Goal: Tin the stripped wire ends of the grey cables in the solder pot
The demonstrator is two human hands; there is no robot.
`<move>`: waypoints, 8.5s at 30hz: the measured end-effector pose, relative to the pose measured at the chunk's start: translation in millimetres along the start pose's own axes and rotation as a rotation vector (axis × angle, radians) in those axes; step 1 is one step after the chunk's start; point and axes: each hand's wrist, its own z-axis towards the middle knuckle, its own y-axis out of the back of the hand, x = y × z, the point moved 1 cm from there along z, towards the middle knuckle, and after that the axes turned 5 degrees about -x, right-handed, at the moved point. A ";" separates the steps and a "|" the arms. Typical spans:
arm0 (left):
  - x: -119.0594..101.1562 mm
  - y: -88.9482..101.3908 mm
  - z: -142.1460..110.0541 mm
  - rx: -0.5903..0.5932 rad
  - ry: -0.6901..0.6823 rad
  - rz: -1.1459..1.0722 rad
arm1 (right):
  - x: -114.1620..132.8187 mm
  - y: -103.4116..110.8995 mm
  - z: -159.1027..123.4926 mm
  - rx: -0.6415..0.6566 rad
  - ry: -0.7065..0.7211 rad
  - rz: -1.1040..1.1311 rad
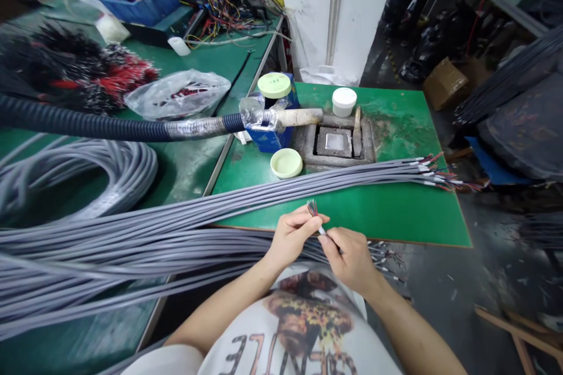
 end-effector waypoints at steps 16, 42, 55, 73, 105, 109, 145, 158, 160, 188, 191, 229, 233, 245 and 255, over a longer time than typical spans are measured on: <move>-2.4 -24.4 1.5 0.080 0.040 0.068 | -5.3 8.1 -14.6 -0.025 -0.083 0.084; 7.8 -39.0 69.9 0.184 -0.588 1.378 | -26.6 -3.0 -37.6 0.366 -0.449 0.484; 2.8 -47.9 73.7 0.246 -0.564 1.203 | -43.5 0.9 -22.7 0.160 -0.637 0.827; -11.0 1.8 8.0 0.094 0.083 -0.122 | 11.4 37.0 1.0 0.226 -0.179 0.024; -14.5 4.2 9.0 -0.313 -0.192 -0.139 | 3.9 16.4 12.2 0.082 -0.286 0.194; -12.7 4.2 12.8 -0.364 -0.145 -0.167 | 4.3 14.5 12.4 0.083 -0.276 0.195; 5.6 11.7 39.9 0.033 0.252 -0.677 | -0.7 13.0 15.9 0.195 -0.248 0.238; 14.2 -5.1 20.3 -0.139 0.111 -0.432 | 3.2 5.8 55.2 -0.208 -0.234 0.218; 8.5 -0.2 20.2 -0.176 0.084 -0.419 | 6.0 5.8 59.8 -0.220 -0.177 0.222; 17.9 46.7 20.2 -0.148 -0.240 0.218 | -3.8 -40.2 216.4 0.204 0.079 -0.324; 17.9 46.8 20.4 -0.121 -0.317 0.268 | -3.7 -45.3 220.5 0.259 0.096 -0.455; 21.8 46.3 20.2 -0.048 -0.234 0.352 | -131.5 32.0 221.5 -0.179 -0.255 -0.675; 21.2 46.3 20.0 -0.044 -0.243 0.345 | -129.8 30.5 222.4 -0.155 -0.248 -0.691; 21.0 47.1 21.2 -0.029 -0.258 0.380 | -61.7 27.3 214.9 -0.107 -0.033 -0.360; 17.4 49.3 21.4 -0.045 -0.301 0.416 | -4.6 -39.5 219.2 0.175 0.152 -0.345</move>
